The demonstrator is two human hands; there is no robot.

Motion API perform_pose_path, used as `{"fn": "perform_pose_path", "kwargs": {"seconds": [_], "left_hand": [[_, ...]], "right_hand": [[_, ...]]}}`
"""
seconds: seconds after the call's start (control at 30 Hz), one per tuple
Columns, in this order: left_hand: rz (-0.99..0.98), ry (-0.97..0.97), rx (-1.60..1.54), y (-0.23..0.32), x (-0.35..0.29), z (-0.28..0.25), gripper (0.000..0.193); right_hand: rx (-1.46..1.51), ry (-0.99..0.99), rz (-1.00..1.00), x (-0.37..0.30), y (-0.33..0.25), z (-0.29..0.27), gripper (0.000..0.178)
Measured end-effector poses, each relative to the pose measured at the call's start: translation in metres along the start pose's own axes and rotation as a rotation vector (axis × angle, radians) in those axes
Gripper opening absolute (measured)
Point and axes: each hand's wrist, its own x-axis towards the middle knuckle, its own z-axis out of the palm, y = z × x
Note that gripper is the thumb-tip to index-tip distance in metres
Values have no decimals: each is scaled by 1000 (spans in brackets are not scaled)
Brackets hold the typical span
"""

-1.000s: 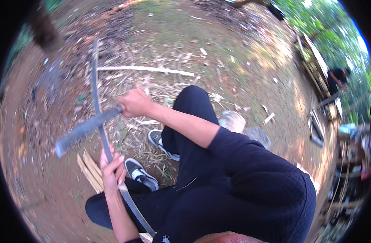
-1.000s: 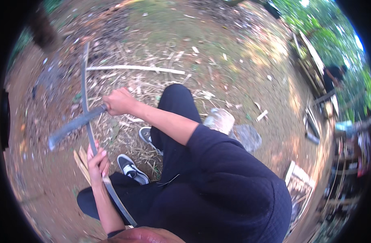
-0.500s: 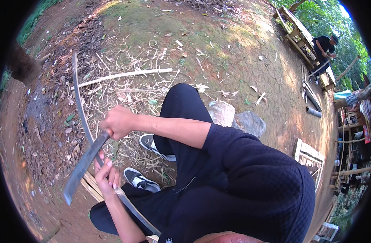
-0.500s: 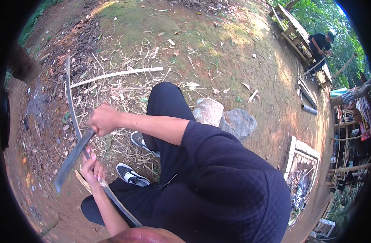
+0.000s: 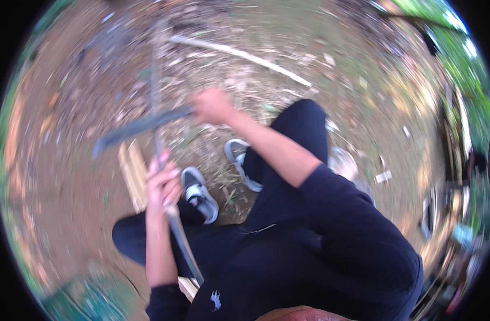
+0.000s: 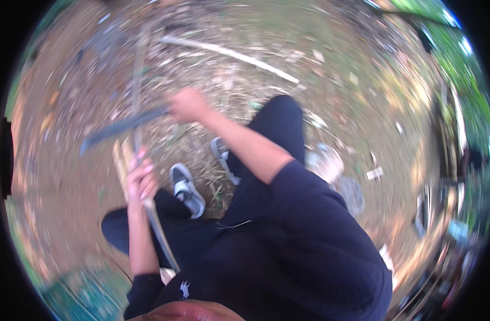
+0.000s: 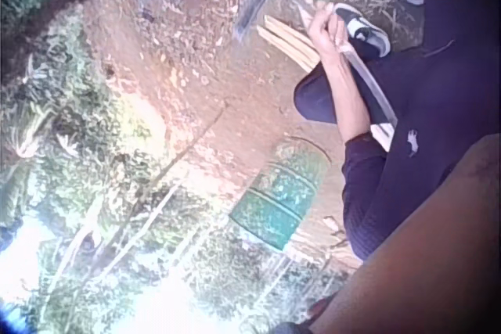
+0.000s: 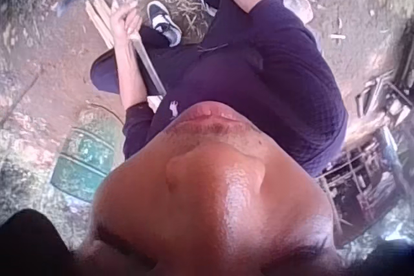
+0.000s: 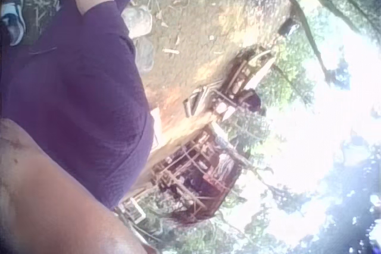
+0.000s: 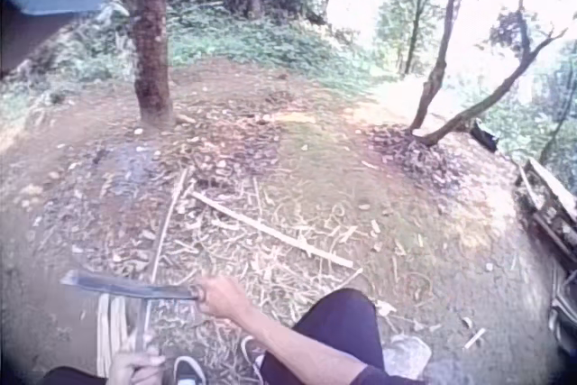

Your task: The person shapes a strip of bamboo by repeatedly drawing a large blade along its length to remove thin shavings.

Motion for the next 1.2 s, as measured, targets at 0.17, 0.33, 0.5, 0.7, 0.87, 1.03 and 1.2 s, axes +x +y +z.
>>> {"fn": "perform_pose_path", "kwargs": {"seconds": [0.17, 0.33, 0.5, 0.7, 0.87, 1.03, 1.2], "left_hand": [[10, -34, 17, 13, -13, -3, 35], [-1, -80, 51, 19, -27, -3, 34], [-60, -108, 95, 17, -32, 7, 39], [2, -102, 42, 25, -26, -1, 39], [-21, -95, 88, 19, -22, 5, 38], [-81, -98, 104, 12, -27, 9, 38], [-81, -102, 97, 7, -19, 6, 38]], "right_hand": [[99, 102, 115, 7, -21, 1, 12], [123, 116, -187, 7, -55, -10, 10], [151, 259, -354, 10, -38, -18, 16], [61, 223, 122, -1, -16, -9, 15], [95, 185, -157, -4, -38, -14, 14], [131, 218, -9, -2, -5, -12, 14], [29, 271, 473, -2, 30, -7, 10]]}}
